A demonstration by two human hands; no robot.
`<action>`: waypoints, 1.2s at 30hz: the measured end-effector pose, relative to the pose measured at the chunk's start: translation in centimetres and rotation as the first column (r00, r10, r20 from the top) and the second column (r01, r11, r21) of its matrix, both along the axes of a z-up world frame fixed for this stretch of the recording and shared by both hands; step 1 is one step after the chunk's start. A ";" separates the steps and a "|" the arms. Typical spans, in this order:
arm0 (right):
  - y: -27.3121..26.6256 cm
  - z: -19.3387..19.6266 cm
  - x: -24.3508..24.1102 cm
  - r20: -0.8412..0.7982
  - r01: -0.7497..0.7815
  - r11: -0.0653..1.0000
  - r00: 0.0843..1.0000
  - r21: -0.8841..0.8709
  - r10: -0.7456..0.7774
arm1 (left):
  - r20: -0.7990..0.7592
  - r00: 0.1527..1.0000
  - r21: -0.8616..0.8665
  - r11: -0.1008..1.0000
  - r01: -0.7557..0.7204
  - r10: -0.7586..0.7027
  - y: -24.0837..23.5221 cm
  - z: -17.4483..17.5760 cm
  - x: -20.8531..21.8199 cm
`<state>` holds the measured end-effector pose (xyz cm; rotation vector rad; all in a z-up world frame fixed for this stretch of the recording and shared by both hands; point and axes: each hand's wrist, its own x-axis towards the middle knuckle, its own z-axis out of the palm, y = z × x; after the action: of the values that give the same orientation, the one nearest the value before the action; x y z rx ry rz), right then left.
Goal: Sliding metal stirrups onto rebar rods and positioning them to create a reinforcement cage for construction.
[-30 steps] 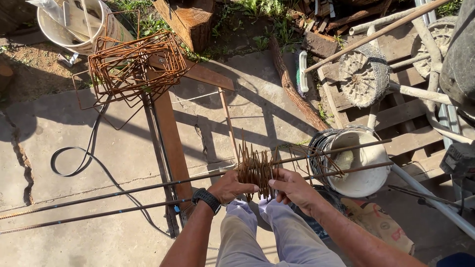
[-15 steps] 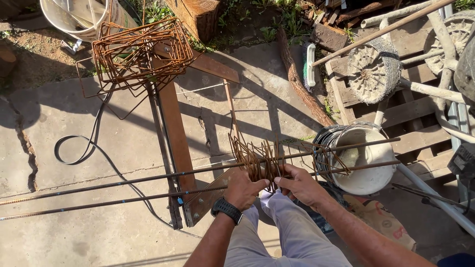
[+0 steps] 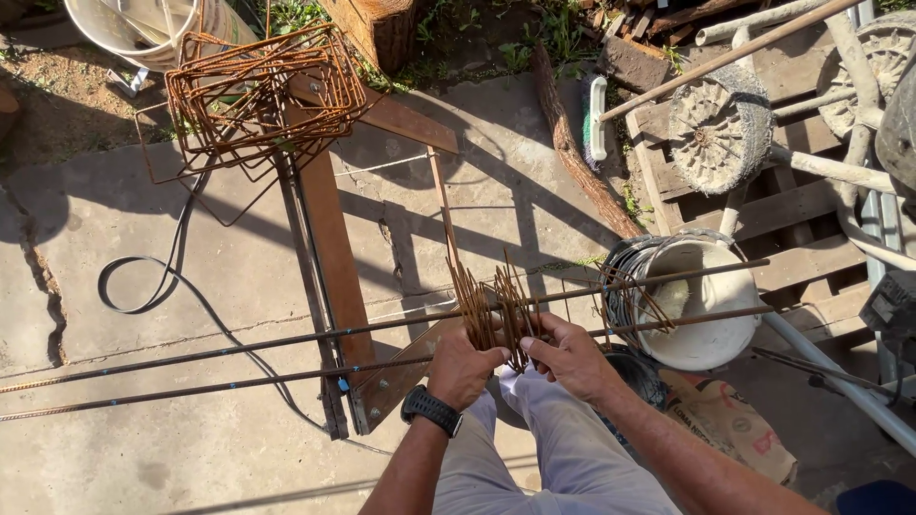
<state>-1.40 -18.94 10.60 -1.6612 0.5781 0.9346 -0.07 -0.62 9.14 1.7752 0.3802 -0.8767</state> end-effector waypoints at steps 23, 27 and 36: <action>-19.7 -8.0 -6.0 -0.127 0.960 0.141 0.176 0.241 -0.976 | -0.384 0.923 -0.038 0.999 0.010 -0.024 0.2 -2.6 3.3; -18.2 -8.6 -2.8 -0.244 0.815 -0.046 0.118 0.578 -0.963 | -0.199 0.977 -0.222 0.967 -0.124 0.080 1.6 -4.7 1.3; -20.1 -9.6 -3.0 -0.216 0.804 -0.028 0.125 0.594 -0.968 | -0.306 0.949 0.046 0.997 -0.061 0.072 -0.8 -0.2 2.9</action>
<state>-4.41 -39.04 0.97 -0.4310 0.8897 -0.2117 2.86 -1.38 8.92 1.6484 0.6582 -1.1075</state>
